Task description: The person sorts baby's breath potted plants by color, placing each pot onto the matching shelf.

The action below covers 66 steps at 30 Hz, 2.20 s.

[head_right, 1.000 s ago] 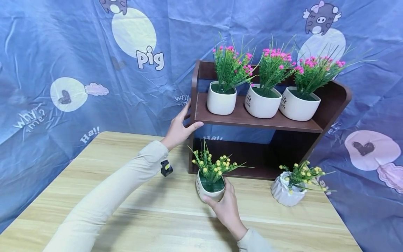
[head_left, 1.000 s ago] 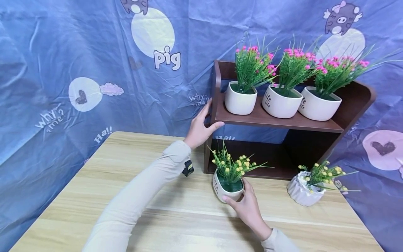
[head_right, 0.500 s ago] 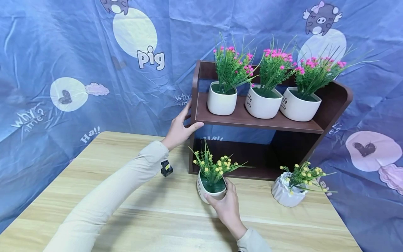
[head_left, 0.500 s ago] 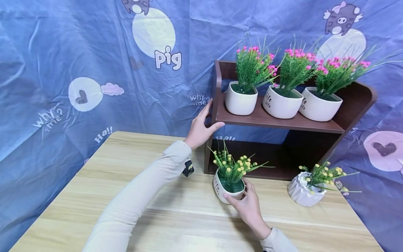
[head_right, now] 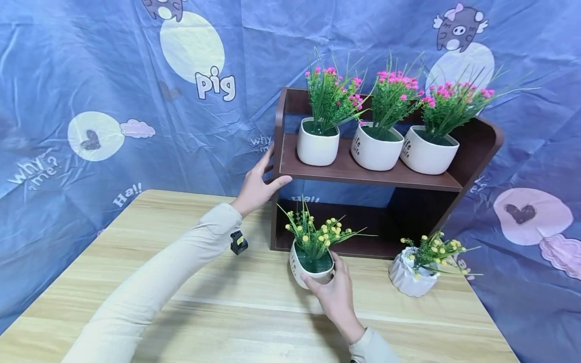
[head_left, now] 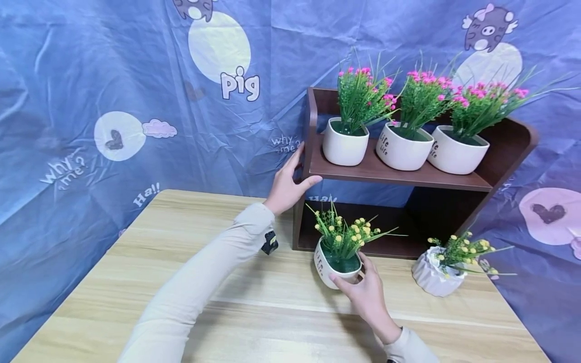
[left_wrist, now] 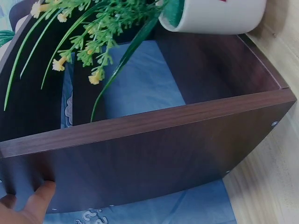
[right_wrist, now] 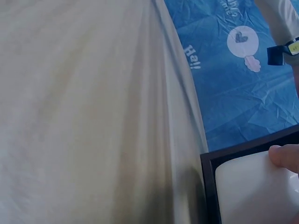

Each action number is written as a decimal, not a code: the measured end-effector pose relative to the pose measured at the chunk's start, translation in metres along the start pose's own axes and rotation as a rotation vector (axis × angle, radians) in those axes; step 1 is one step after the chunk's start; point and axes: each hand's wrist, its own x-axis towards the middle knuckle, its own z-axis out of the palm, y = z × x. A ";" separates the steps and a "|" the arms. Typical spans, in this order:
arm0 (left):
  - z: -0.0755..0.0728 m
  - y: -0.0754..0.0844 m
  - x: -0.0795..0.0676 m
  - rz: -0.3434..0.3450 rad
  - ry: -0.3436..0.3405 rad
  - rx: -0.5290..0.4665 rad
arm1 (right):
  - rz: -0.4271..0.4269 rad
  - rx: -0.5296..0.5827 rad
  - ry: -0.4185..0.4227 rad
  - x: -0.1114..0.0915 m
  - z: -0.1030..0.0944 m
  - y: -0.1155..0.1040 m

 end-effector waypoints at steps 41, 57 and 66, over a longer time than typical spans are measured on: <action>0.001 -0.004 0.000 0.007 -0.011 0.006 | 0.035 -0.050 0.256 0.101 0.042 -0.002; 0.001 -0.001 -0.001 -0.009 -0.010 -0.006 | 0.055 -0.013 0.326 0.119 0.062 0.004; 0.002 -0.001 0.000 0.016 0.003 -0.009 | 0.042 -0.008 0.313 0.122 0.070 0.011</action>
